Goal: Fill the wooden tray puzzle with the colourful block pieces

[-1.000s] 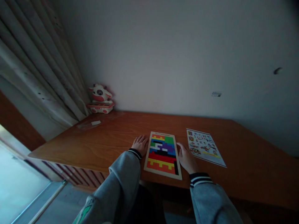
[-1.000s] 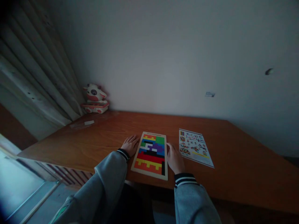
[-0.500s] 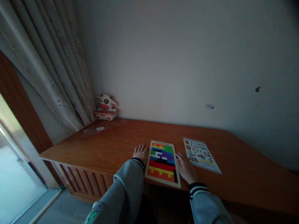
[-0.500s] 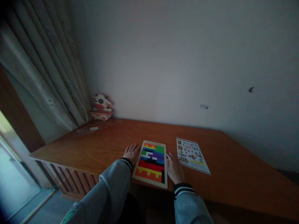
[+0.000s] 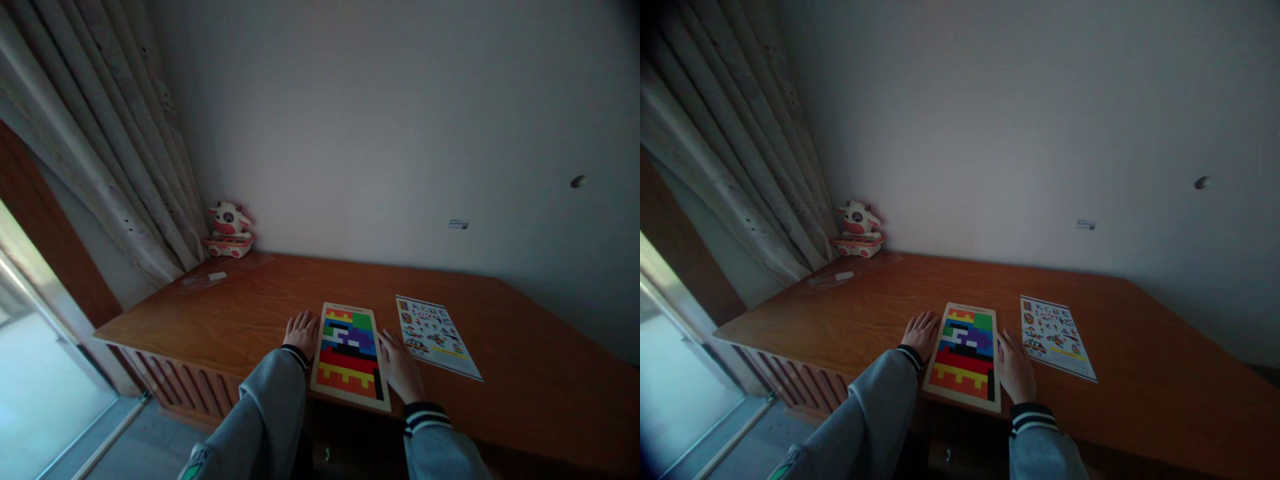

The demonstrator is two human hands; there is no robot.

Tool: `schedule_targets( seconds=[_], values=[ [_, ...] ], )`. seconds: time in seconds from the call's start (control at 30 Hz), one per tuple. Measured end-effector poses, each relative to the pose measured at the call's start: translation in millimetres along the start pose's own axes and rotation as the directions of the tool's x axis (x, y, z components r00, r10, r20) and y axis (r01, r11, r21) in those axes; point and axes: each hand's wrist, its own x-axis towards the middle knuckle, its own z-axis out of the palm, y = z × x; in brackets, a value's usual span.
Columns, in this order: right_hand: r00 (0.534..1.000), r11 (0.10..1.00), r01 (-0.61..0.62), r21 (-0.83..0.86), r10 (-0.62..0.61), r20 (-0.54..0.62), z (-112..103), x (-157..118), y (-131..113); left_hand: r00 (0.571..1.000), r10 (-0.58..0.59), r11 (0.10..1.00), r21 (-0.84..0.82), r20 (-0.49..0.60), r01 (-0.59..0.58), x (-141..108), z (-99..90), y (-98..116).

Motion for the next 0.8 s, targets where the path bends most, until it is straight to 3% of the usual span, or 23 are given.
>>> schedule_targets(
  seconds=[0.3, 0.5, 0.63, 0.8],
  values=[
    [0.985, 0.98, -0.11, 0.164, 0.129, -0.111, -6.2, -14.8, 3.2, 0.999, 0.028, 0.999, -0.031, -0.036, -0.029, -9.5, 5.7, -7.7],
    [0.993, 0.943, -0.027, 0.333, 0.063, -0.1, -21.2, -32.5, -12.8, 0.987, 0.106, 0.978, -0.169, -0.123, -0.126, -19.1, -6.8, -4.4],
    [0.986, 0.937, -0.063, 0.343, 0.112, -0.123, -26.7, -45.5, -17.6, 0.986, 0.129, 0.954, -0.257, -0.104, -0.152, -25.9, -15.2, -0.8],
    [0.985, 0.945, 0.023, 0.327, 0.035, -0.17, -29.5, -68.5, -19.9, 0.973, 0.161, 0.937, -0.286, -0.163, -0.203, -33.0, -10.7, -1.2]
  ],
)
